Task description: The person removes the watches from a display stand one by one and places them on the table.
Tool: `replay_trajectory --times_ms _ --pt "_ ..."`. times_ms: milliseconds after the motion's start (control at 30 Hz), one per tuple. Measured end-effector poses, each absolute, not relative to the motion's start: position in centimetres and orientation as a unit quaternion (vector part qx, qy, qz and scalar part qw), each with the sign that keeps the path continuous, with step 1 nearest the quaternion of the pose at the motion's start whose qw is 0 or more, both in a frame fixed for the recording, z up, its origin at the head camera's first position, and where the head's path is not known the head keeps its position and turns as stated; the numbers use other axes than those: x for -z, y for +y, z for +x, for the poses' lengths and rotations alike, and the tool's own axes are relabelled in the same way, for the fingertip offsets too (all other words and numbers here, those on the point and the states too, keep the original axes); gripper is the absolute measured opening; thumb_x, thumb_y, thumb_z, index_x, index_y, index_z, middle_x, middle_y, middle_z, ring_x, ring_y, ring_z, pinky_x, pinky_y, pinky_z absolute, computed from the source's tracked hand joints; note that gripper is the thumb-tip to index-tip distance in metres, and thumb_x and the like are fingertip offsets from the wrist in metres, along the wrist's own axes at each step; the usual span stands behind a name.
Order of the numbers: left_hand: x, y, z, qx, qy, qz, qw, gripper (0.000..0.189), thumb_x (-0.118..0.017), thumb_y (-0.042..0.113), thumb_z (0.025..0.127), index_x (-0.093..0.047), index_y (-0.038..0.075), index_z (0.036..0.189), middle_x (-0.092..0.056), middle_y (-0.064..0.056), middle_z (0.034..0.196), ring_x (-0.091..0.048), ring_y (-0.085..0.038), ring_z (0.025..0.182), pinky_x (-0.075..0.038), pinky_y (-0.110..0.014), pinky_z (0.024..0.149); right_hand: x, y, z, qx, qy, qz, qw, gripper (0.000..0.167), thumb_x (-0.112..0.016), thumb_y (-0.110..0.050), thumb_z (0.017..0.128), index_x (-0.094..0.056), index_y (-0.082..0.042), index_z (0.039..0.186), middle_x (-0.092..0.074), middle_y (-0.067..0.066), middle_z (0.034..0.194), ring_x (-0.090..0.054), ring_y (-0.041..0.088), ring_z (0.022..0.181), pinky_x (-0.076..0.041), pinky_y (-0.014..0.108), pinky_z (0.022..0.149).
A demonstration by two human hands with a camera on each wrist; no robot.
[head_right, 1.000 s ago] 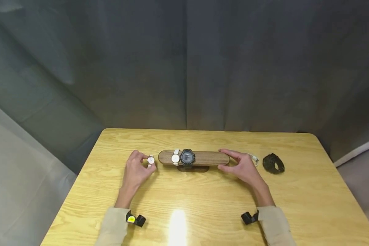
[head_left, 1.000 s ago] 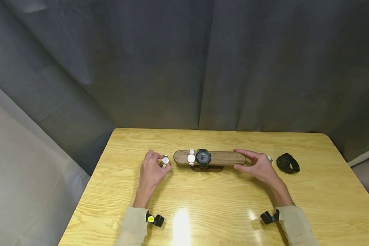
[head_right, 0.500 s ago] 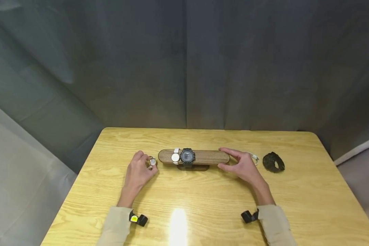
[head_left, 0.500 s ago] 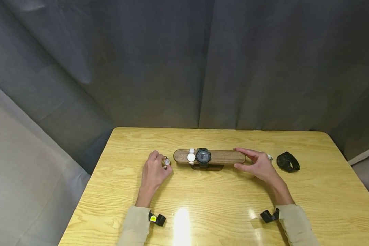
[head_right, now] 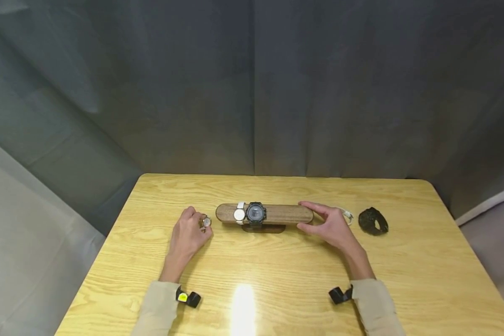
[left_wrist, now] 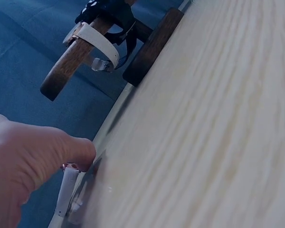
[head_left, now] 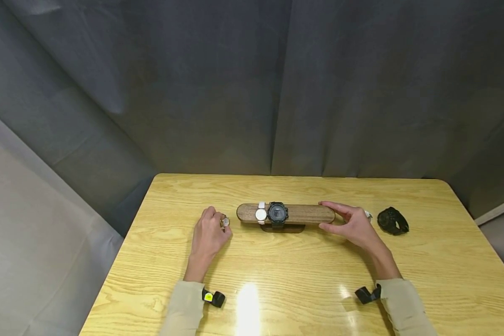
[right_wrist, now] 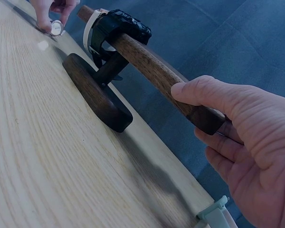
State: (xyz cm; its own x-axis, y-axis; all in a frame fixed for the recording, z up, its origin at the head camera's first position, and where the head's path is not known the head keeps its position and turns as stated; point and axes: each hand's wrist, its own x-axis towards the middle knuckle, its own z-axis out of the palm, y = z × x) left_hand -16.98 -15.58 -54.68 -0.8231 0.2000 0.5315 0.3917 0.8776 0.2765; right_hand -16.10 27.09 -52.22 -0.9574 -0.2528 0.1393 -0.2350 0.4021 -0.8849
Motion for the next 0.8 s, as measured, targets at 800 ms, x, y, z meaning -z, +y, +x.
replay_trajectory --times_ms 800 --pt "54.11 -15.61 -16.84 0.210 -0.951 -0.120 0.190 0.034 -0.083 0.005 0.078 -0.076 -0.010 0.107 -0.063 -0.013 0.089 -0.059 -0.023 0.078 -0.059 -0.032 0.065 52.22 27.14 -16.13 0.513 0.847 -0.139 0.013 0.059 -0.086 -0.024 0.089 -0.065 -0.020 0.144 -0.063 0.008 0.145 -0.050 0.033 0.143 -0.051 0.035 0.107"
